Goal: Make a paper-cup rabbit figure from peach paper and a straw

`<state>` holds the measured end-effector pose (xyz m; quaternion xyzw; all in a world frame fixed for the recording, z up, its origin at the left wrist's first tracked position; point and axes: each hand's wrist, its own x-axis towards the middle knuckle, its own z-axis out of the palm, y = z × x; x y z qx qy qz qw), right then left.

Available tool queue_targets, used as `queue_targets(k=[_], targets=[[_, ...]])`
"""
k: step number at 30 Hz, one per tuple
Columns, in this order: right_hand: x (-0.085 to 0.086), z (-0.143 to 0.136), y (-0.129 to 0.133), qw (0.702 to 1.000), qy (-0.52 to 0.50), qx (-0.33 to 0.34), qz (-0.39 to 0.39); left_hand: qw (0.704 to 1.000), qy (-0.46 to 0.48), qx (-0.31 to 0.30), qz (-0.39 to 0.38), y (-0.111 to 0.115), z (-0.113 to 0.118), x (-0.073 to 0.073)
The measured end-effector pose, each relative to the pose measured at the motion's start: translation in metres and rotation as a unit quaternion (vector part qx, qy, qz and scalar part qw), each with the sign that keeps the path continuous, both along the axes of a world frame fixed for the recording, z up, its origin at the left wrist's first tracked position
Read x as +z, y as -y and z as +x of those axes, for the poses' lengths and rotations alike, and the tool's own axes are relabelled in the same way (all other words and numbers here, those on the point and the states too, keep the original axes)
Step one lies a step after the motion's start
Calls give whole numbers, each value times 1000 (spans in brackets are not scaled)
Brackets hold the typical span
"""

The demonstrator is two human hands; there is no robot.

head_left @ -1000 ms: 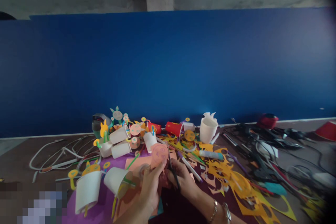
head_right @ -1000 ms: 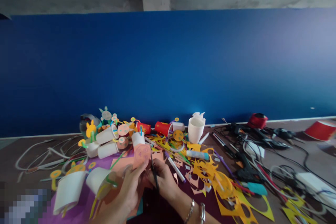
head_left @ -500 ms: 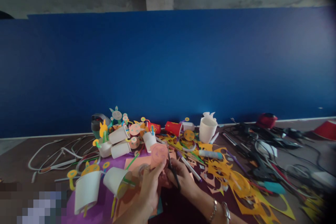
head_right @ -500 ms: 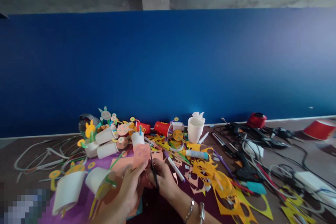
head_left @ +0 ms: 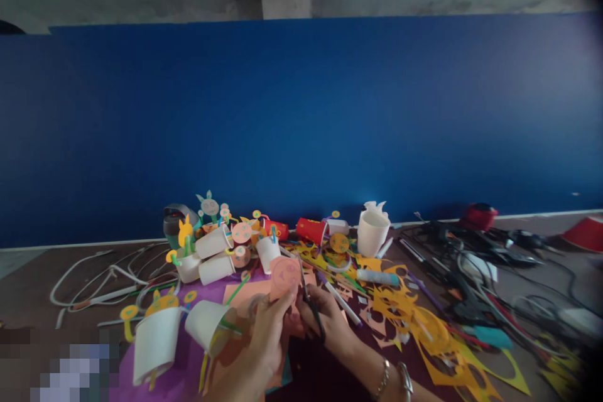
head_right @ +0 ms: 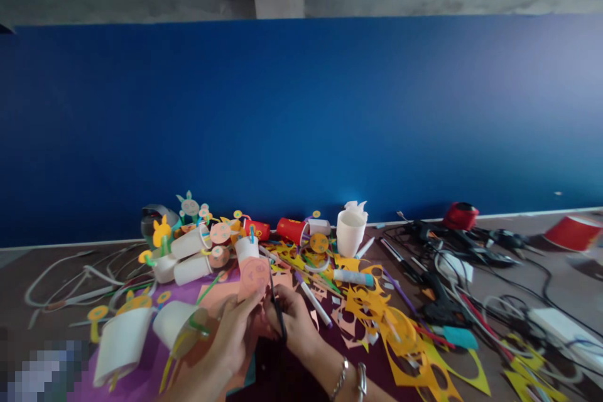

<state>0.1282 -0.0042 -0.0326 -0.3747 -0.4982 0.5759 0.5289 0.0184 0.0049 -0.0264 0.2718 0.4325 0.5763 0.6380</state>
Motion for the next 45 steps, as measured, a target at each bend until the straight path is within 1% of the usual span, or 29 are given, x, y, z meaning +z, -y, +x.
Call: queue_targets(k=[2,5,8,12,15,21,23,26,29,36,45], targets=[[0,0,0,1000,-3,1,-4,1000,18,-12,2,0,0,1],[2,0,0,1000,-15,4,-6,999,34,-14,-1,1,0,5],[4,0,0,1000,-20,6,-8,1000,17,-15,-2,-1,-1,8],[6,1,0,1000,-17,6,-4,1000,8,-17,7,-2,-2,8],[4,1,-1,1000,-21,4,-5,1000,5,-5,1,-2,-2,9],[2,0,-1,1000,-23,7,-16,1000,9,8,-7,-1,-1,18],[3,1,0,1000,-19,6,-15,1000,21,-1,-1,-2,-2,16],[4,1,0,1000,-7,-1,-17,1000,25,-8,4,-4,-3,10],[2,1,0,1000,0,-6,-12,1000,10,5,5,-5,-4,6],[-2,1,-2,1000,-10,8,-5,1000,4,16,11,-3,-2,11],[-4,1,-2,1000,-15,16,2,999,-11,44,23,-4,-5,9]])
